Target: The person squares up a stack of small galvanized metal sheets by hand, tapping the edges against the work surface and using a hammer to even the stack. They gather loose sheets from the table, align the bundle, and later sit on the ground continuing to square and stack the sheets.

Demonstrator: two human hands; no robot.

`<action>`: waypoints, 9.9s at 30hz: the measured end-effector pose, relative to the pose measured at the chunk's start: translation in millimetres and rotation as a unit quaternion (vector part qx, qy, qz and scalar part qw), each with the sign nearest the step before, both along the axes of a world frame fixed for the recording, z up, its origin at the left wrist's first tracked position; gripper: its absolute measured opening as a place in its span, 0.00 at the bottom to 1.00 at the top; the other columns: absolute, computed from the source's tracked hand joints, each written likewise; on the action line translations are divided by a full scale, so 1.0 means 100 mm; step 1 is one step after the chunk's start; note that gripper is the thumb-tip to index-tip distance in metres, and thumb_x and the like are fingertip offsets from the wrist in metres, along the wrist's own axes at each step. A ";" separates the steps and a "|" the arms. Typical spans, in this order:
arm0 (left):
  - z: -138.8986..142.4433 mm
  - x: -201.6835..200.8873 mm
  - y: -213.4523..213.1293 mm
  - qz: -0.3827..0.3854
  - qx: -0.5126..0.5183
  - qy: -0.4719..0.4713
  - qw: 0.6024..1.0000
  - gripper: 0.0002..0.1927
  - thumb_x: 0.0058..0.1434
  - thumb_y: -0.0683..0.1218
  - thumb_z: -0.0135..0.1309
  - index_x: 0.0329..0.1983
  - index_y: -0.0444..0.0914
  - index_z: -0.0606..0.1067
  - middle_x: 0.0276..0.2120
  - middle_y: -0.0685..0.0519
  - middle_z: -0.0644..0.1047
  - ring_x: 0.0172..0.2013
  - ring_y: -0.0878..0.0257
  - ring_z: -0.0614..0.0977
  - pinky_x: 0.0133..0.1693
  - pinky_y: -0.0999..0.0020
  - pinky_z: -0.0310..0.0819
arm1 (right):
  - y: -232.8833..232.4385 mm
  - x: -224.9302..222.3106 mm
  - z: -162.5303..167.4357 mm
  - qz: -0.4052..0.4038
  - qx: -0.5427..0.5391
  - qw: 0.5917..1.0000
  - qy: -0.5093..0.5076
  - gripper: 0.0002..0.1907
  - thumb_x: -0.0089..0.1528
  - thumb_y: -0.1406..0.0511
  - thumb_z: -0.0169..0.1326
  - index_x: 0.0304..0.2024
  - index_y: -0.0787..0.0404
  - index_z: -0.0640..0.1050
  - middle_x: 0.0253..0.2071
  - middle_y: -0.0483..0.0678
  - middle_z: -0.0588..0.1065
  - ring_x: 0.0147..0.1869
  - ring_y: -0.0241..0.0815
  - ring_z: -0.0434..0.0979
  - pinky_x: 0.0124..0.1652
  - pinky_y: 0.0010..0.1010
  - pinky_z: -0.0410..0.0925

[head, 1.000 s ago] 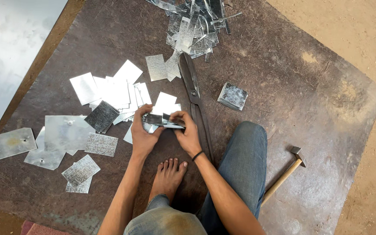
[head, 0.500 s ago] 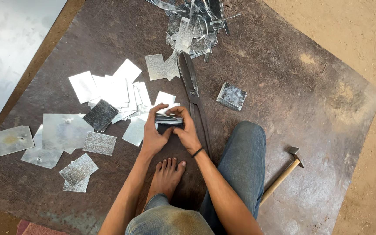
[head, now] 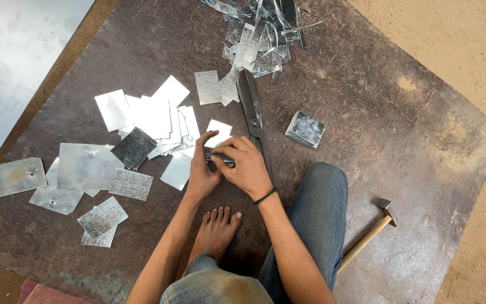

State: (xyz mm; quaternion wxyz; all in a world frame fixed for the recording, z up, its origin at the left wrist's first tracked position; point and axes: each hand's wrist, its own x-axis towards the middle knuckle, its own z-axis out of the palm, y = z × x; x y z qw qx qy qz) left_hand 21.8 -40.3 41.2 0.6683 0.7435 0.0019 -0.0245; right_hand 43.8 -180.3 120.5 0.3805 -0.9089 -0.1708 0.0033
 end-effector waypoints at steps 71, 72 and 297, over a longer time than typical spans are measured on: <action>-0.08 -0.72 0.21 0.053 0.057 0.016 0.997 0.15 0.57 0.38 0.65 0.46 0.36 0.75 0.42 0.48 0.84 0.38 0.58 0.87 0.38 0.66 0.80 | -0.18 -0.57 -0.45 -0.173 0.039 0.979 0.097 0.30 0.52 0.82 0.47 0.54 0.57 0.76 0.58 0.53 0.71 0.63 0.54 0.77 0.57 0.38 0.74; -0.05 -0.84 0.30 0.051 0.064 0.012 0.997 0.15 0.56 0.37 0.65 0.46 0.36 0.75 0.42 0.48 0.83 0.40 0.58 0.87 0.40 0.66 0.80 | -0.20 -0.53 -0.42 -0.182 0.048 0.980 0.060 0.29 0.52 0.82 0.45 0.53 0.56 0.77 0.59 0.52 0.70 0.64 0.55 0.77 0.59 0.37 0.75; -0.11 -1.31 0.45 0.113 0.003 -0.066 0.991 0.42 0.47 0.41 0.71 0.66 0.38 0.67 0.50 0.48 0.76 0.58 0.46 0.78 0.65 0.52 0.66 | 0.22 -1.02 -0.66 -0.270 0.532 0.777 0.202 0.22 0.76 0.55 0.35 0.63 0.64 0.66 0.68 0.53 0.67 0.77 0.50 0.62 0.74 0.42 0.53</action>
